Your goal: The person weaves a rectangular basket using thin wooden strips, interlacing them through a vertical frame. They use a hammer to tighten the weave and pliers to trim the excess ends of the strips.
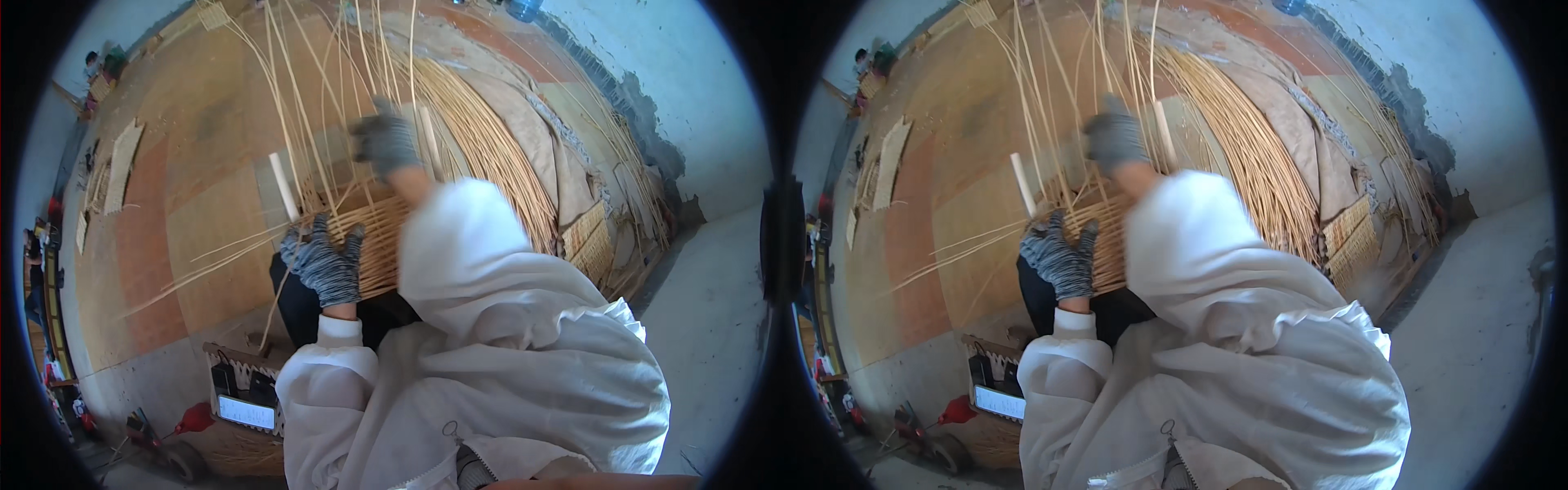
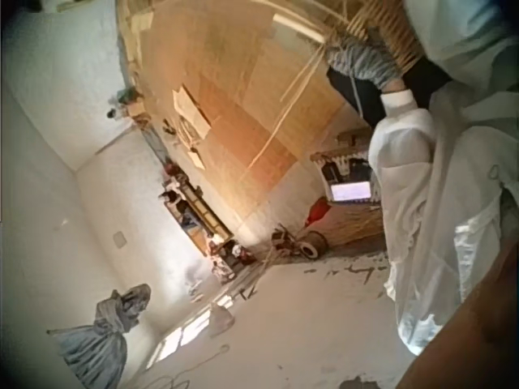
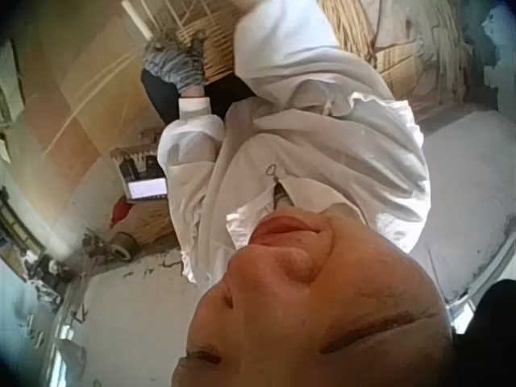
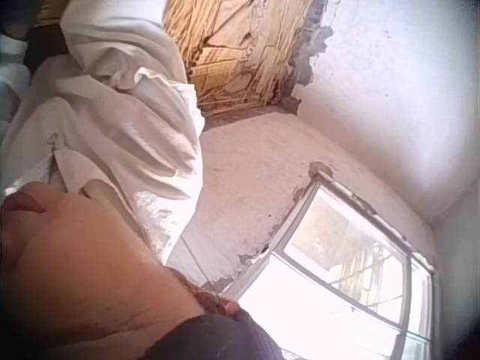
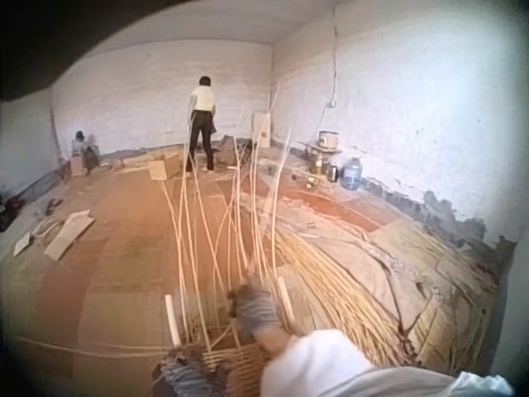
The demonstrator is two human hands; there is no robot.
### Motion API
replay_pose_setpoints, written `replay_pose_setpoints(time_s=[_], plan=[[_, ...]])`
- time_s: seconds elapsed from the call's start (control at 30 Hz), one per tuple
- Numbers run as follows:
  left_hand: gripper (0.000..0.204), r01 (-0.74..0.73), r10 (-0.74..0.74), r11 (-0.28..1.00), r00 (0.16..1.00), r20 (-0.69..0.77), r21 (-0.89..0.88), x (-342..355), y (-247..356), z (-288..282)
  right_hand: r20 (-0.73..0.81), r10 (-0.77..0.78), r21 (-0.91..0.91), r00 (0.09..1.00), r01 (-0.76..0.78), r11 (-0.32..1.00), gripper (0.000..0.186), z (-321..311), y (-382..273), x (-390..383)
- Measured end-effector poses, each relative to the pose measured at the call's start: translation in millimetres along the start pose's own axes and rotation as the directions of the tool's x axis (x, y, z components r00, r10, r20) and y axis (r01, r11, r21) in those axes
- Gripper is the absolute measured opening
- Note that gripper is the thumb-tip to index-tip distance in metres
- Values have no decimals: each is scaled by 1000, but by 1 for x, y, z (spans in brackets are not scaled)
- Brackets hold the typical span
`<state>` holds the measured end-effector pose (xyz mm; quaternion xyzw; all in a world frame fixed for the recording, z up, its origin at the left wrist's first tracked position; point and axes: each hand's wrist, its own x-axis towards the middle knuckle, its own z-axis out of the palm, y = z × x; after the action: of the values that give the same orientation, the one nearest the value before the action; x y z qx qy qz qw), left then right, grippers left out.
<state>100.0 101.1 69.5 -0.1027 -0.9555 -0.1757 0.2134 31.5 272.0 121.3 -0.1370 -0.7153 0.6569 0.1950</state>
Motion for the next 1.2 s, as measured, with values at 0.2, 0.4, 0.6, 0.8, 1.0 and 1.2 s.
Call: replay_pose_setpoints(time_s=[0.2, 0.4, 0.6, 0.8, 1.0, 1.2], plan=[[56, -292, 243, 913, 950, -195, -285, -4, 8, 13, 162, 146, 305, 976, -191, 933, 20, -84, 21, -69], [65, -321, 244, 933, 898, 367, 163, 22, 89, 6, 257, -333, -759, 907, 403, 511, 35, -58, 16, 26], [56, -213, 199, 977, 916, 349, 3, 11, 91, 15, -86, 192, 264, 978, -164, 950, 38, -170, 43, -81], [47, -390, 371, 914, 916, -154, -115, -5, 65, 8, -137, 33, -39, 990, -39, 998, 30, -140, -13, -113], [42, 11, -127, 700, 986, -109, -714, -30, -13, -22, 428, -609, -429, 667, 744, 513, 14, -76, 3, -105], [46, -78, -8, 744, 992, -126, -664, -15, -22, -10, 876, -204, -426, 437, 899, 101, 10, 47, 10, -40]])
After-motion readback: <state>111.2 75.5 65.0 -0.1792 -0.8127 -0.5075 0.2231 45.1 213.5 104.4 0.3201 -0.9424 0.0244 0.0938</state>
